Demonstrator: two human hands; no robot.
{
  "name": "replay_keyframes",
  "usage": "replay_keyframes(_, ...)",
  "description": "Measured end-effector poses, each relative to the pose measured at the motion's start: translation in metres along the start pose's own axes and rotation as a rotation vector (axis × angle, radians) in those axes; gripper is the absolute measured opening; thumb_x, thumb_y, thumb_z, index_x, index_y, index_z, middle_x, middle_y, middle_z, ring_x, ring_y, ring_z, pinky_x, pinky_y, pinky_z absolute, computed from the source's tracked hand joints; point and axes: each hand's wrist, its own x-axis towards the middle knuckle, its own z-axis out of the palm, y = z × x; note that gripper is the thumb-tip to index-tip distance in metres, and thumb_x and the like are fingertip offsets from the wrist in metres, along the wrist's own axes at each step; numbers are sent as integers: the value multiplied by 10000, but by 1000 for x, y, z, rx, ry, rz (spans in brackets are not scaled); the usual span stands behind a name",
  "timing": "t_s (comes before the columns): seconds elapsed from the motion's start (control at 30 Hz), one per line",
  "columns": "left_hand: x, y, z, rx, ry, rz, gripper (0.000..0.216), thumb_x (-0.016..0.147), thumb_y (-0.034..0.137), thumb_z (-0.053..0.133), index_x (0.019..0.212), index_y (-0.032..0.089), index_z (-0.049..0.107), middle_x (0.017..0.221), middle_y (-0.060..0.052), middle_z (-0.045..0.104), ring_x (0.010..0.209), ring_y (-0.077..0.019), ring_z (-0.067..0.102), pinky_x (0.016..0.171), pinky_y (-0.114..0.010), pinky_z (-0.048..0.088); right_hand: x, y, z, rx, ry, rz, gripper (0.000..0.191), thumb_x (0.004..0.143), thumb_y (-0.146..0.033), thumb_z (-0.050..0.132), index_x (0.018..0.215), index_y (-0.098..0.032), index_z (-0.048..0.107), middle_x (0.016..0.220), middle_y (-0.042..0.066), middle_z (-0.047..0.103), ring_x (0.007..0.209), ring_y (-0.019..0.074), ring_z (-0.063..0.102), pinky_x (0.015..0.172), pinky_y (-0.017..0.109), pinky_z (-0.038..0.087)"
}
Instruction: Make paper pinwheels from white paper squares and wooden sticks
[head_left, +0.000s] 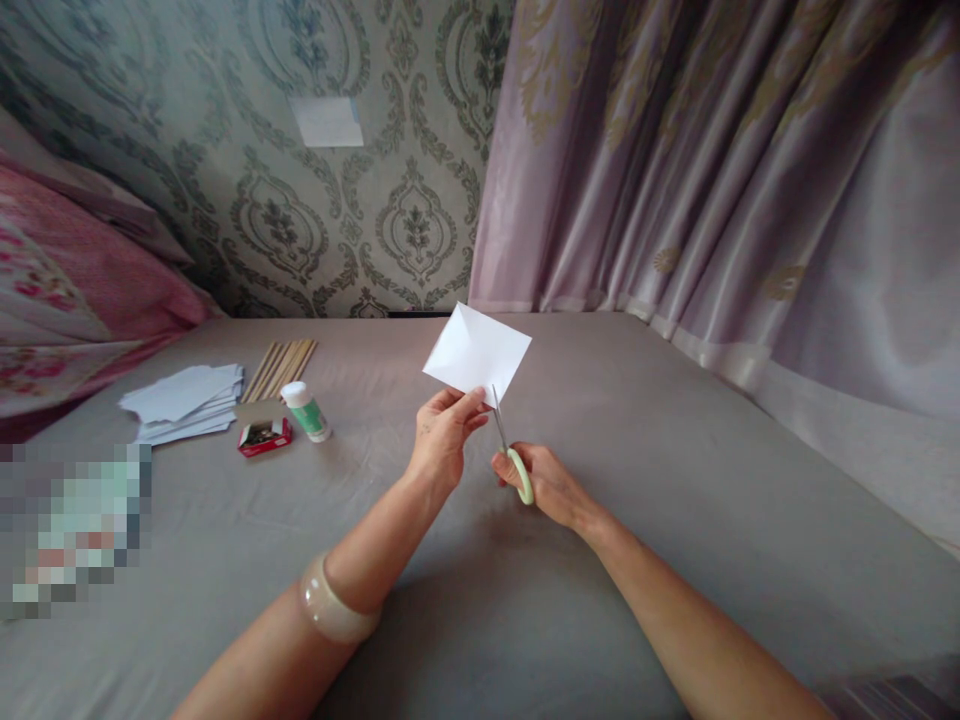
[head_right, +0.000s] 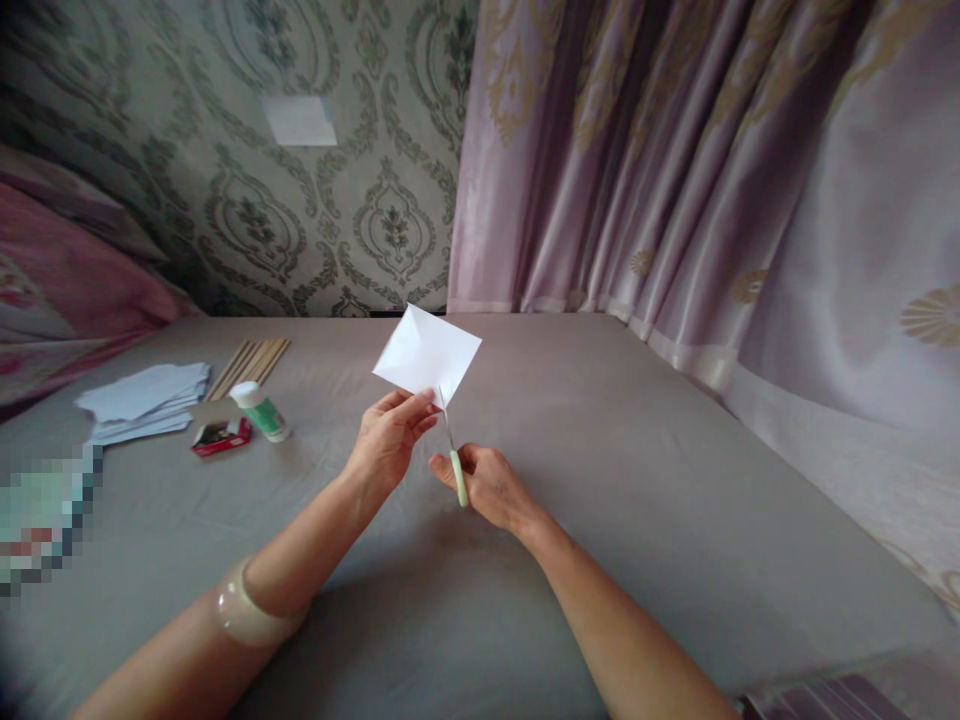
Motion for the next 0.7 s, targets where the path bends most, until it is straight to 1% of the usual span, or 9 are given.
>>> replay_keyframes(0.17,-1,-3,1,-9,-1,9,230,569,244,781,594,132,582,631,-14,612,611,-92,576,627,-220,452,0,-3,0,48,45,7,533,721,-686,547,627,-162,544,567,-13,513,543,112,417,515,244,321)
replay_keyframes(0.33,-2,-5,2,-36,4,15,223,574,233,773,583,131,575,619,-9,605,607,-93,574,631,-225,458,-1,-7,1,83,81,30,501,686,-662,597,596,-176,512,542,-28,487,521,104,401,506,245,322)
replay_keyframes(0.53,-3,-6,2,-56,3,21,216,574,224,776,590,126,585,621,-8,602,605,-90,569,638,-227,465,-1,-7,1,89,87,50,479,691,-630,617,588,-176,505,553,-25,505,531,104,418,518,244,328)
replay_keyframes(0.7,-3,-5,4,-62,15,16,208,573,210,774,576,124,584,604,-4,593,599,-89,562,636,-227,465,0,-6,2,89,104,64,469,681,-612,636,572,-178,493,536,-35,486,520,99,409,514,243,317)
